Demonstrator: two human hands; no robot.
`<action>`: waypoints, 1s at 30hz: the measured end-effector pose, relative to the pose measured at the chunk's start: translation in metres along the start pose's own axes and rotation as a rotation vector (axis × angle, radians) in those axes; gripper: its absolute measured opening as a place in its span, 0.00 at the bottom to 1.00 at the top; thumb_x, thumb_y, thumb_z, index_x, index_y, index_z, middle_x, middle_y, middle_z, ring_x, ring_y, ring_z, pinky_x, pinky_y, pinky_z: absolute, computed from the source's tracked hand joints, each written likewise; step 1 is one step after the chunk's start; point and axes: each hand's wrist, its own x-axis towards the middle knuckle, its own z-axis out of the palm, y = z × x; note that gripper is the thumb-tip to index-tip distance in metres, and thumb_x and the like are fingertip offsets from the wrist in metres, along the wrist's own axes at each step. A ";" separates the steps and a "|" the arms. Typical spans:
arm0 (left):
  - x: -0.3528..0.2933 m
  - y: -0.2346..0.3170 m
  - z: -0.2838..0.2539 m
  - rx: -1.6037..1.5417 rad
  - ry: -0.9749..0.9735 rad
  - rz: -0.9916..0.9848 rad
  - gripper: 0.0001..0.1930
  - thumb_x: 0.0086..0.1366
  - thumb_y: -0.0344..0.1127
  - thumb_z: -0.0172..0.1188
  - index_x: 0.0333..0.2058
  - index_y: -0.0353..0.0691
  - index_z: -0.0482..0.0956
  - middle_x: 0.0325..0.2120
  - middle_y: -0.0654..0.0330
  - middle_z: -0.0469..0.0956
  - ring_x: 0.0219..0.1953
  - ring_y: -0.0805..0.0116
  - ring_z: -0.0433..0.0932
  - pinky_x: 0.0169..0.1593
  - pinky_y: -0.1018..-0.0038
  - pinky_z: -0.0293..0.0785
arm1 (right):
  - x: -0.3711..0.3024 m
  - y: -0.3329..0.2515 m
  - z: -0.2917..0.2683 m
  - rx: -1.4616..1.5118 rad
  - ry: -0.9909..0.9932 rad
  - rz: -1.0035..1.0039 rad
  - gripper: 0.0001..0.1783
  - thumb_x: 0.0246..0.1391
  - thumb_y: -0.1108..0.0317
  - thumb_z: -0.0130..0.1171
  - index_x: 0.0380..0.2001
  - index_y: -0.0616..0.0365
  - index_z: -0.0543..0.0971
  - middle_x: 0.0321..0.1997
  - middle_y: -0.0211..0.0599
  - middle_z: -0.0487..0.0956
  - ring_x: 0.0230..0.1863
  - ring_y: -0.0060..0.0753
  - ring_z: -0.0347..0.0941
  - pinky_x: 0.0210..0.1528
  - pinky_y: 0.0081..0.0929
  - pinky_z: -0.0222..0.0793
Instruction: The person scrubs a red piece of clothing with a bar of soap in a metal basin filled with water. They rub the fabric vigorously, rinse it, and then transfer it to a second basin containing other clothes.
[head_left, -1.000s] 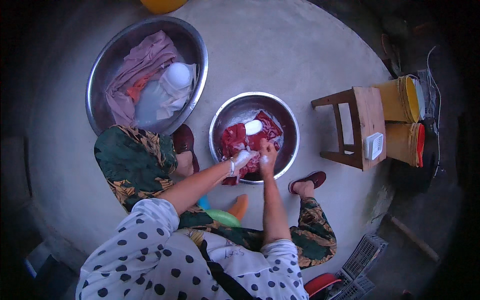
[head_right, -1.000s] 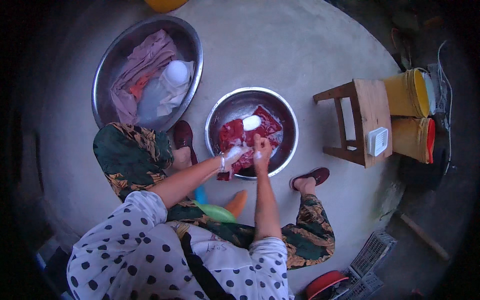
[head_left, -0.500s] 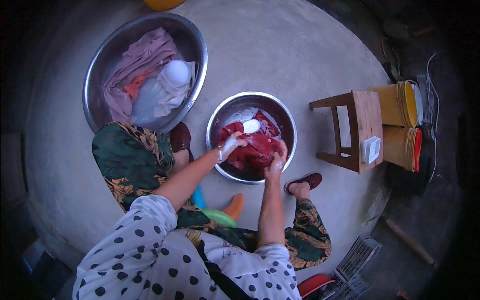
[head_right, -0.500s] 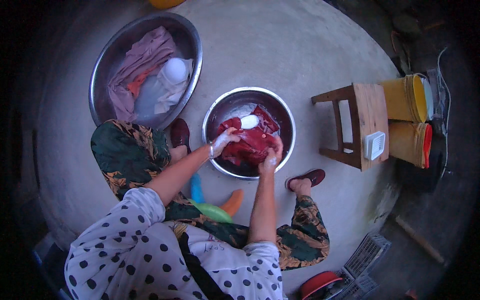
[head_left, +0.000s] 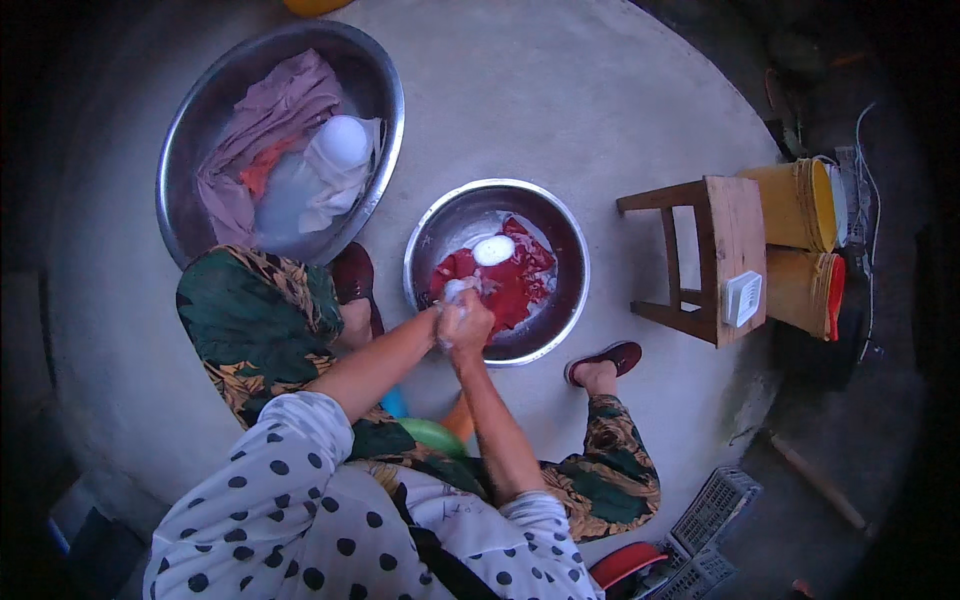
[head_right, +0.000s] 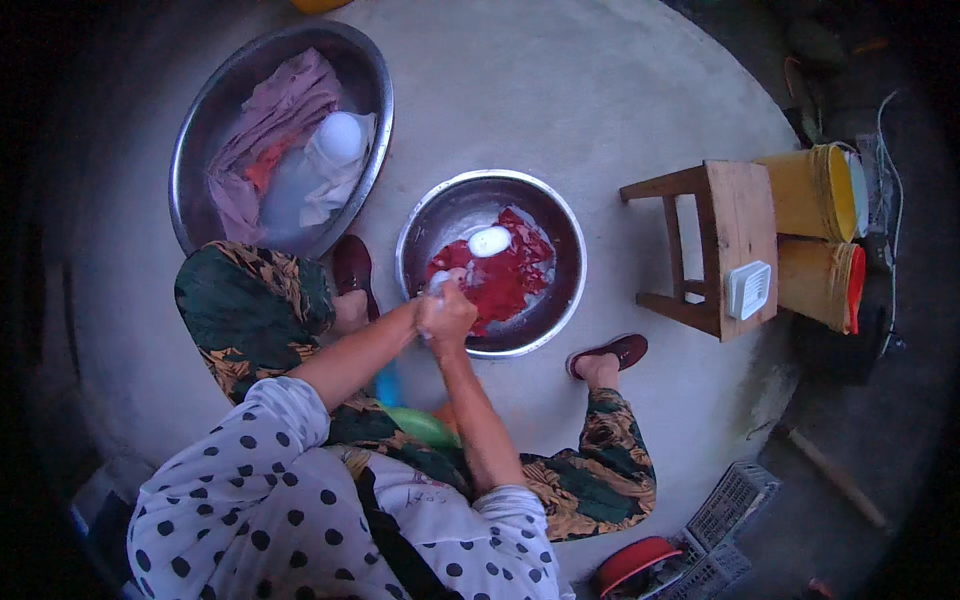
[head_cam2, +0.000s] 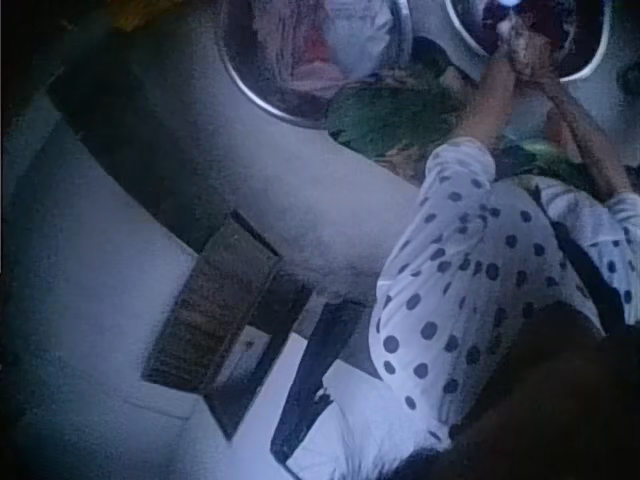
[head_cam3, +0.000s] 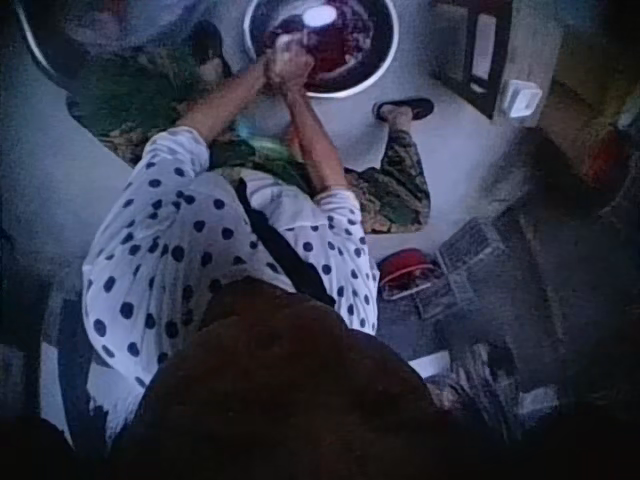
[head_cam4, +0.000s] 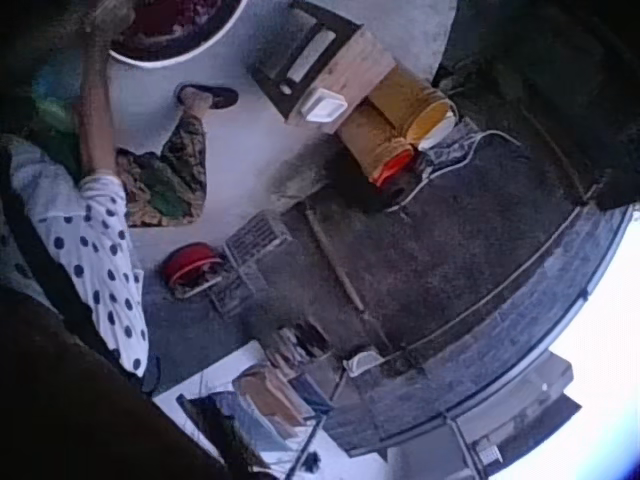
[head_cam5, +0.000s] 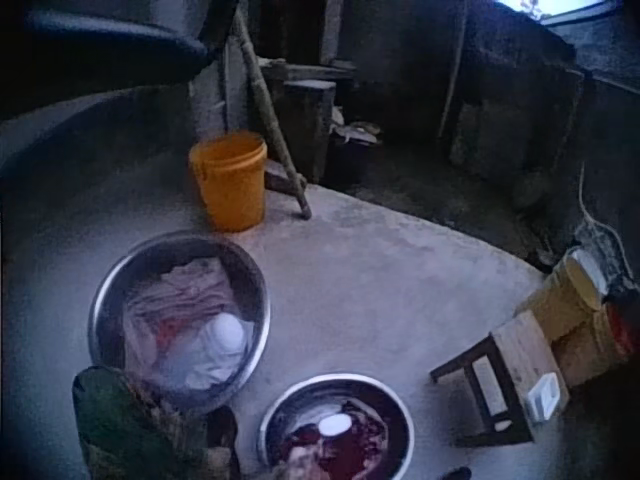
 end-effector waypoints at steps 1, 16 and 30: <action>0.000 0.003 0.045 0.174 0.243 -0.046 0.08 0.54 0.36 0.44 0.21 0.45 0.70 0.26 0.59 0.73 0.30 0.67 0.71 0.35 0.70 0.68 | 0.004 0.023 -0.001 -0.151 0.038 0.060 0.07 0.36 0.64 0.53 0.21 0.54 0.73 0.16 0.46 0.72 0.17 0.48 0.70 0.20 0.38 0.64; -0.002 -0.023 0.174 0.618 0.891 0.071 0.08 0.54 0.41 0.50 0.25 0.44 0.71 0.24 0.64 0.71 0.27 0.72 0.69 0.31 0.73 0.66 | -0.004 0.085 -0.016 -0.299 -0.066 0.421 0.07 0.41 0.64 0.50 0.17 0.55 0.71 0.16 0.45 0.71 0.18 0.46 0.69 0.19 0.39 0.61; -0.002 0.037 0.225 1.660 0.242 -0.082 0.20 0.43 0.41 0.66 0.34 0.36 0.74 0.29 0.62 0.76 0.30 0.72 0.73 0.39 0.75 0.67 | 0.004 0.142 -0.084 0.087 -0.512 -0.030 0.21 0.36 0.70 0.60 0.38 0.62 0.72 0.42 0.35 0.71 0.48 0.29 0.64 0.50 0.24 0.55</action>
